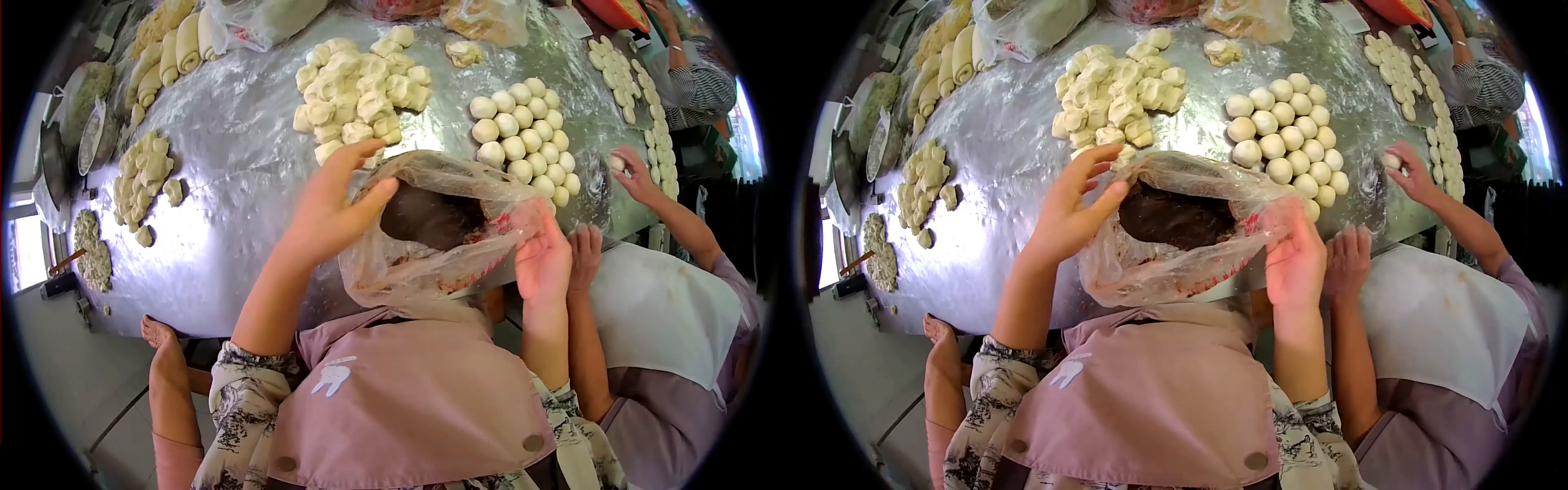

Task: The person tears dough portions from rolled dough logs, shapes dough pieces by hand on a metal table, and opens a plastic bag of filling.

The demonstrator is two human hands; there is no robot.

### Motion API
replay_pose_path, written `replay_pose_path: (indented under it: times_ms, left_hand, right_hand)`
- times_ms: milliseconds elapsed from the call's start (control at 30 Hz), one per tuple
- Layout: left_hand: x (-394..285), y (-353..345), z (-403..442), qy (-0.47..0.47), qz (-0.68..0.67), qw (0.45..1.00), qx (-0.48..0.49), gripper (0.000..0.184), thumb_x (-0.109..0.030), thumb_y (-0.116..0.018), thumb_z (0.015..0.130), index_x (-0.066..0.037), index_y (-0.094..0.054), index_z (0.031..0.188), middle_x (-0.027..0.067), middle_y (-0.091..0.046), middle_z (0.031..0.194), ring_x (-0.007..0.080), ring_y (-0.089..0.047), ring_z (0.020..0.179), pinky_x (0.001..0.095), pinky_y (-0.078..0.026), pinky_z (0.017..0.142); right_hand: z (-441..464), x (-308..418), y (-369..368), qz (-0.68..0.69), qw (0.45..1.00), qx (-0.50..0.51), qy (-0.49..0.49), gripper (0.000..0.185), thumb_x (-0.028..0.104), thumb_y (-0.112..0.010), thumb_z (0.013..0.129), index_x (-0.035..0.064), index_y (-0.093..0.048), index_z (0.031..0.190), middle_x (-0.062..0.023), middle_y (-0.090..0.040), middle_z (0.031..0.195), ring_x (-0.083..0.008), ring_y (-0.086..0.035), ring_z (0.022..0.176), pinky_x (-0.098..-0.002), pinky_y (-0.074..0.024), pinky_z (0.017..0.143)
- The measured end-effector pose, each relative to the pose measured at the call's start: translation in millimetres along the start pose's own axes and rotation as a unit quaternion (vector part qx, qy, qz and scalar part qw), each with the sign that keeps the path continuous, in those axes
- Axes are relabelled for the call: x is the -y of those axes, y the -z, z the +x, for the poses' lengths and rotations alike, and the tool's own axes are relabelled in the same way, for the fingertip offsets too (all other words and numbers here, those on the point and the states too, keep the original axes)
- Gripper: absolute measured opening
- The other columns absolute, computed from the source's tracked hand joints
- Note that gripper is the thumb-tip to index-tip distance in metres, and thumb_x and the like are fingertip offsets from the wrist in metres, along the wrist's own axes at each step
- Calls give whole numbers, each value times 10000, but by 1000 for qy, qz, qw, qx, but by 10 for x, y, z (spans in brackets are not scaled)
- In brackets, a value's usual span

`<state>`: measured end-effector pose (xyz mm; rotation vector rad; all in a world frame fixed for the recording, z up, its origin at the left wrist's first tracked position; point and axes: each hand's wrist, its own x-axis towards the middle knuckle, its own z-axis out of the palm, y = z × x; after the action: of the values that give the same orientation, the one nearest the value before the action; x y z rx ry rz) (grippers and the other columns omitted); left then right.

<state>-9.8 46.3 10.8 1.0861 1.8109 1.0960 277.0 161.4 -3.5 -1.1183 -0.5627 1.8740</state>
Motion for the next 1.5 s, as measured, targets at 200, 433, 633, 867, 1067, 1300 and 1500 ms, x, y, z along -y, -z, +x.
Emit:
replay_pose_path:
  times_ms: [200, 433, 633, 867, 1067, 1300, 1500]
  left_hand:
    - [-39, -96, 283, 0, 149, 989, -5, 254, -202, -721, 865, -19, -681, 1037, 78, -667, 882, 159, -606, 810, 314, -489, 721]
    - [147, -79, 605, -39, 127, 987, -91, 108, -117, -708, 808, -12, -691, 826, 114, -669, 735, 233, -614, 640, 337, -496, 632]
    - [423, -65, 603, -48, 239, 968, -60, 62, -73, -662, 754, -14, -679, 762, 150, -657, 714, 284, -626, 642, 353, -501, 623]
    - [538, 91, 266, 53, 245, 968, 29, 133, -144, -650, 774, -46, -721, 828, 183, -674, 788, 336, -658, 746, 417, -515, 683]
    - [777, 8, -185, 123, 150, 978, 70, 172, -154, -643, 818, -28, -711, 914, 180, -667, 766, 261, -609, 650, 369, -500, 657]
    - [642, 73, -426, 73, -44, 984, -159, 351, -179, -696, 894, -33, -661, 1211, 66, -684, 959, 118, -604, 781, 274, -514, 726]
    - [85, -182, -650, -110, 305, 943, -76, 1030, -309, -912, 610, -61, -394, 1466, 174, -528, 1374, 328, -470, 1294, 419, -346, 1077]
  right_hand:
    - [-16, -174, -275, -153, 983, -24, 103, 451, 213, -711, 915, -28, -559, 1264, -40, -617, 1178, -122, -584, 1029, -283, -461, 885]
    - [398, -71, -517, -641, 725, -101, 230, 380, 353, -788, 813, 43, -628, 964, -93, -679, 817, -216, -662, 764, -374, -507, 669]
    - [562, -194, -443, -799, 558, -75, 212, 300, 335, -732, 841, 90, -603, 958, -128, -696, 868, -360, -666, 815, -470, -507, 675]
    - [224, -166, -112, -826, 538, -2, 165, 265, 282, -699, 866, 74, -600, 996, -158, -690, 885, -371, -668, 836, -488, -511, 692]
    - [-7, -325, 316, -715, 677, 48, 170, 282, 228, -709, 867, 33, -626, 1052, -202, -672, 981, -382, -658, 862, -451, -520, 741]
    - [-170, -146, 77, -604, 658, 53, 447, 300, 78, -722, 831, 30, -626, 1111, -141, -662, 1008, -321, -635, 894, -379, -526, 781]
    - [-150, -135, -384, -670, 585, 233, 393, 685, 224, -854, 705, 37, -561, 1295, -192, -540, 1340, -370, -528, 1224, -419, -450, 1010]
